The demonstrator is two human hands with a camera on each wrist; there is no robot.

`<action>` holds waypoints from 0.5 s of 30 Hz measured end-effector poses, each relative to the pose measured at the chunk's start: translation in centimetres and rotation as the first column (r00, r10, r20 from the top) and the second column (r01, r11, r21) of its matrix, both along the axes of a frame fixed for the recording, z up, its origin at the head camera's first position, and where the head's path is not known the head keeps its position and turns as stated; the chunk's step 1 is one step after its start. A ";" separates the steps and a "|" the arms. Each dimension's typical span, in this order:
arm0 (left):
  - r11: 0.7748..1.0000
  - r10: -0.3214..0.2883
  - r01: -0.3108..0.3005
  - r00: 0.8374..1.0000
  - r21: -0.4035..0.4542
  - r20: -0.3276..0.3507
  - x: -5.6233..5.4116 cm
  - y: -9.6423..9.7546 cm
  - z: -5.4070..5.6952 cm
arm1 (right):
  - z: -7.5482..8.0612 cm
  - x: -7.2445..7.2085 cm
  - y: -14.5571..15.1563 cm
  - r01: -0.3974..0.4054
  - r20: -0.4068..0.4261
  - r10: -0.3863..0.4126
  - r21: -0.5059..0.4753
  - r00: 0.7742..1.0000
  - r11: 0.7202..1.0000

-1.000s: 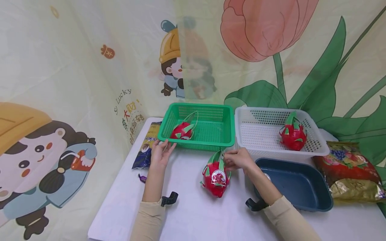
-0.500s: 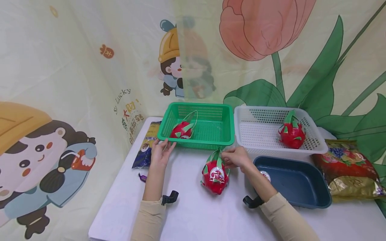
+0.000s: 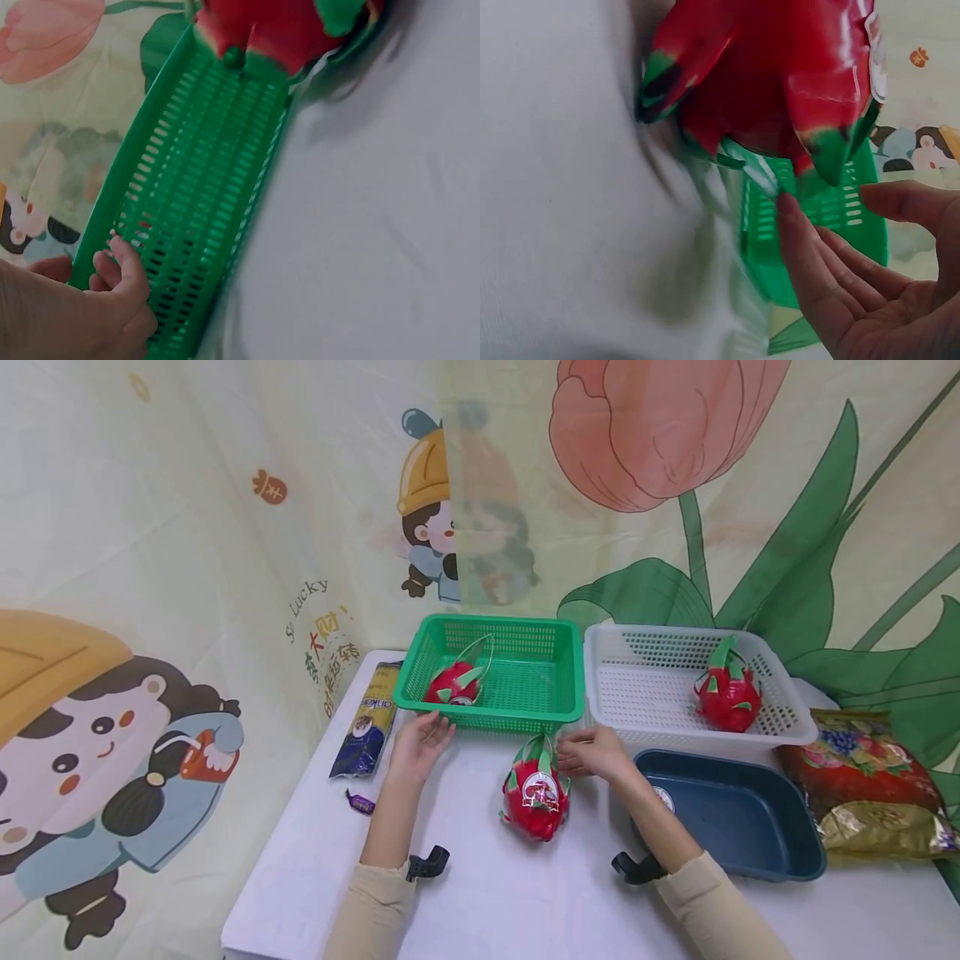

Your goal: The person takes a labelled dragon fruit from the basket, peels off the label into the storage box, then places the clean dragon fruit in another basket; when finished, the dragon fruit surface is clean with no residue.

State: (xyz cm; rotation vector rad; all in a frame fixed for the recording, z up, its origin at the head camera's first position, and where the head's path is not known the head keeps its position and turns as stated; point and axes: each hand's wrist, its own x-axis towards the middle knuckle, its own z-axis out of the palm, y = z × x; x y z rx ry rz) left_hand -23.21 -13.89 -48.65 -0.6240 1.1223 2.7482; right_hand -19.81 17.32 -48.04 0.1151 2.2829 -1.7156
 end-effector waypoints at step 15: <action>0.782 -0.513 0.439 0.856 -0.443 -0.058 1.3 4.9 -1.0 | 2.3 2.3 0.6 -0.128 -0.091 0.118 -0.113 0.989 0.985</action>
